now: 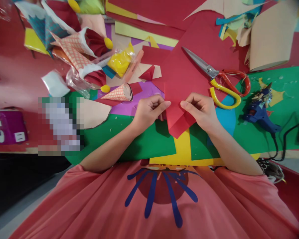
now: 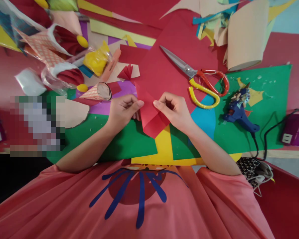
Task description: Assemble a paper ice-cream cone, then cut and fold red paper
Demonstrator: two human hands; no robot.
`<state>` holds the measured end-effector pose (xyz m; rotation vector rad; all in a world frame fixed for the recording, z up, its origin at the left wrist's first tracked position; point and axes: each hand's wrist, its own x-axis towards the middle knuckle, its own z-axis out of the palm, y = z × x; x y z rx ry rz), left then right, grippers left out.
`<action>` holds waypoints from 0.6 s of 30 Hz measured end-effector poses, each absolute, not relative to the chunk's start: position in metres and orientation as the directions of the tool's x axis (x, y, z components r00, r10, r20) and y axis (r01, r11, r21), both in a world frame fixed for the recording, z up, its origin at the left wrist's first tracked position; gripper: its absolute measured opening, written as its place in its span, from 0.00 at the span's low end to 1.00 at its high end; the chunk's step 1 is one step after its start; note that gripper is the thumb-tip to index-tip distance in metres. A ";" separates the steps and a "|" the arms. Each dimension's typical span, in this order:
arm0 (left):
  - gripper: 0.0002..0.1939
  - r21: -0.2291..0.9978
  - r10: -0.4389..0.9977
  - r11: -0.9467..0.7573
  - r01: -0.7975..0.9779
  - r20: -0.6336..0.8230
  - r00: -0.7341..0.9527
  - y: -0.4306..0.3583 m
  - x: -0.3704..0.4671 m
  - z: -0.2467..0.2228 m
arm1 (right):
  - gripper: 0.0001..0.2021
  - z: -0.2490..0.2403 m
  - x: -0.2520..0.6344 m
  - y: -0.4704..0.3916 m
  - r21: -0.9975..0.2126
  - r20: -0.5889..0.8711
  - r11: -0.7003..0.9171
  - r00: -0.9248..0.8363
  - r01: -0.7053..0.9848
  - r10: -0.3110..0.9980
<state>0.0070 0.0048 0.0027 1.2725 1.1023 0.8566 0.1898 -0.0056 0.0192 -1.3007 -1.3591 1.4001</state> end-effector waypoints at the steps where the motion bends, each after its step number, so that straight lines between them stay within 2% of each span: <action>1: 0.24 0.987 0.944 0.134 0.085 -0.153 0.293 0.005 0.007 0.003 | 0.21 0.019 0.190 -0.005 -0.985 -0.144 -0.126 -0.168 0.115 0.975; 5: 0.23 0.985 0.913 0.146 0.093 -0.171 0.370 0.005 0.008 0.005 | 0.22 0.019 0.191 -0.004 -0.988 -0.130 -0.118 -0.125 0.099 0.984; 12: 0.23 0.985 0.916 0.137 0.102 -0.165 0.365 0.005 0.007 0.007 | 0.22 0.019 0.191 -0.003 -0.987 -0.135 -0.123 -0.124 0.101 0.983; 18: 0.23 0.983 0.879 0.121 0.136 -0.170 0.446 0.005 0.007 0.007 | 0.22 0.021 0.192 -0.002 -0.987 -0.117 -0.107 -0.080 0.121 0.990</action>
